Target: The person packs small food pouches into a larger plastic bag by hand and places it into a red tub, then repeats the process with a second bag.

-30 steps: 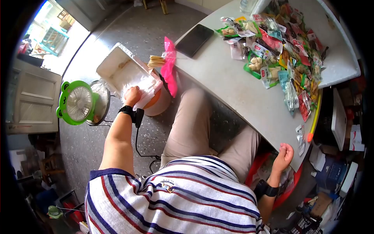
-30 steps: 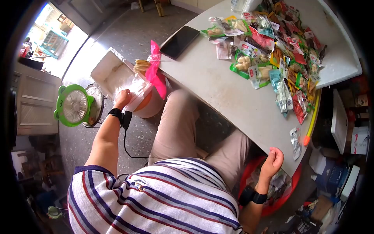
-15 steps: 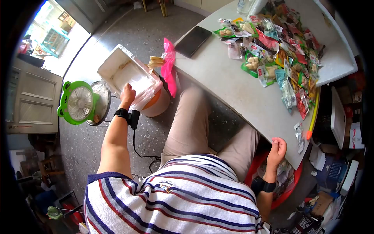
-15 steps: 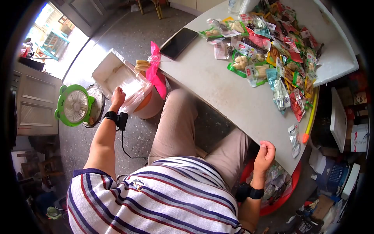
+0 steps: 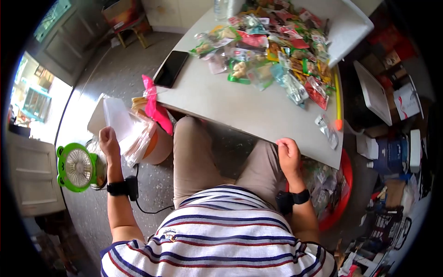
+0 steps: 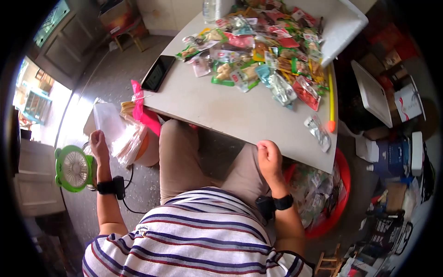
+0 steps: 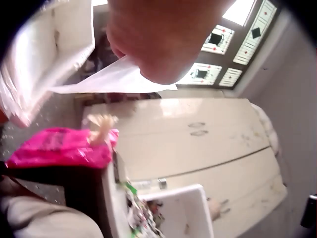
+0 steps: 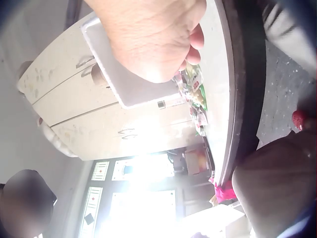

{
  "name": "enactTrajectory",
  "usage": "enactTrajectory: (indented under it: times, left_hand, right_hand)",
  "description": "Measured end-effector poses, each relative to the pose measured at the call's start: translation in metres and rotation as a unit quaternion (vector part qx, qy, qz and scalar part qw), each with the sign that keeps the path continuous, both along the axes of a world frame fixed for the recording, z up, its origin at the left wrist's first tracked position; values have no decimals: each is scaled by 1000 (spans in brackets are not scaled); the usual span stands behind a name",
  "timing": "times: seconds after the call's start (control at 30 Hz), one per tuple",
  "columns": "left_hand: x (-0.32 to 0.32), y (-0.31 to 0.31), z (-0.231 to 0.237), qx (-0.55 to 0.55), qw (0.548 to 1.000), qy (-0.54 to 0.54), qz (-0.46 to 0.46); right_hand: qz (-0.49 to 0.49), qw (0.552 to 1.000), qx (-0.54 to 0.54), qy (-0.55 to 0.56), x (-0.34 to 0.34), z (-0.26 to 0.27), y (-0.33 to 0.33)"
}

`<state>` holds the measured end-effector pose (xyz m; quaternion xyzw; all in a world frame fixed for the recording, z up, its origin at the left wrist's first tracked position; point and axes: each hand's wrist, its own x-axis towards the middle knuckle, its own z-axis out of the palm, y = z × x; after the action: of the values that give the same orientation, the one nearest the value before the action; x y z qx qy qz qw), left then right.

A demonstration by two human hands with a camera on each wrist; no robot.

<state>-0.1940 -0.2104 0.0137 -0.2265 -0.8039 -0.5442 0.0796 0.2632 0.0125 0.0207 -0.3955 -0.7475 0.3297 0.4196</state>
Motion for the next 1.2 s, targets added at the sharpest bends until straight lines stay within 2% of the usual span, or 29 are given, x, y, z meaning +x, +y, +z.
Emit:
enactTrajectory:
  times: [0.07,0.1,0.17,0.2,0.23,0.27,0.3,0.33,0.4,0.43,0.53,0.57,0.63,0.73,0.8,0.83,0.93,1.03,1.07,1.13,1.2]
  left_hand:
    - [16,20,11,20,998,30,-57]
    - [29,36,15,84,989,31,-118]
    - [55,71,19,30,981,134,-135]
    - [69,89,17,26,967,181,-178]
    - [98,107,29,26,974,53,-218]
    - [101,128,1,28,967,120,-222]
    - [129,138,19,-11,955,135,-263]
    - [149,151,17,-22,949,151,-276]
    - [182,165,17,-94,934,90,-332]
    - [197,173,17,-95,929,106,-341]
    - [223,188,0,-104,917,63,-379]
    - [227,191,-2,-119,911,60,-391]
    - [232,194,-5,-149,896,52,-414]
    - [231,197,-11,-76,883,-23,-462]
    - [229,199,-6,-119,859,-117,-484]
    - [228,200,-3,-140,843,-164,-493]
    - [225,204,-4,-158,834,-195,-492]
    - [227,207,0,-156,868,-184,-433]
    - [225,209,-2,-125,887,-184,-404]
    - [221,212,-2,-59,919,-181,-345]
    - [221,212,-1,-51,930,-97,-350]
  right_hand:
    - [27,999,24,-27,-12,6,3]
    - [51,999,3,-14,-19,5,6]
    - [87,996,-23,13,-36,7,10]
    - [102,994,-30,28,-47,10,11]
    - [110,992,-32,51,-58,6,13]
    - [119,989,-35,75,-69,0,16]
    - [122,987,-50,88,-79,-2,17]
    - [126,985,-65,101,-89,-4,18]
    - [138,955,-215,148,-105,-8,21]
    - [145,931,-289,171,-111,-10,22]
    - [138,869,-409,240,-125,-15,24]
    - [157,872,-389,253,-126,-17,25]
    - [134,885,-380,232,-125,-20,29]
    - [119,878,-397,238,-119,-13,29]
    - [119,870,-411,245,-115,-13,30]
    - [122,868,-415,244,-114,-16,32]
    - [136,863,-421,245,-112,-18,36]
    - [122,846,-456,248,-112,-16,41]
    - [112,838,-473,248,-113,-14,42]
    - [83,858,-455,225,-112,-6,43]
    - [77,884,-425,179,-110,-3,46]
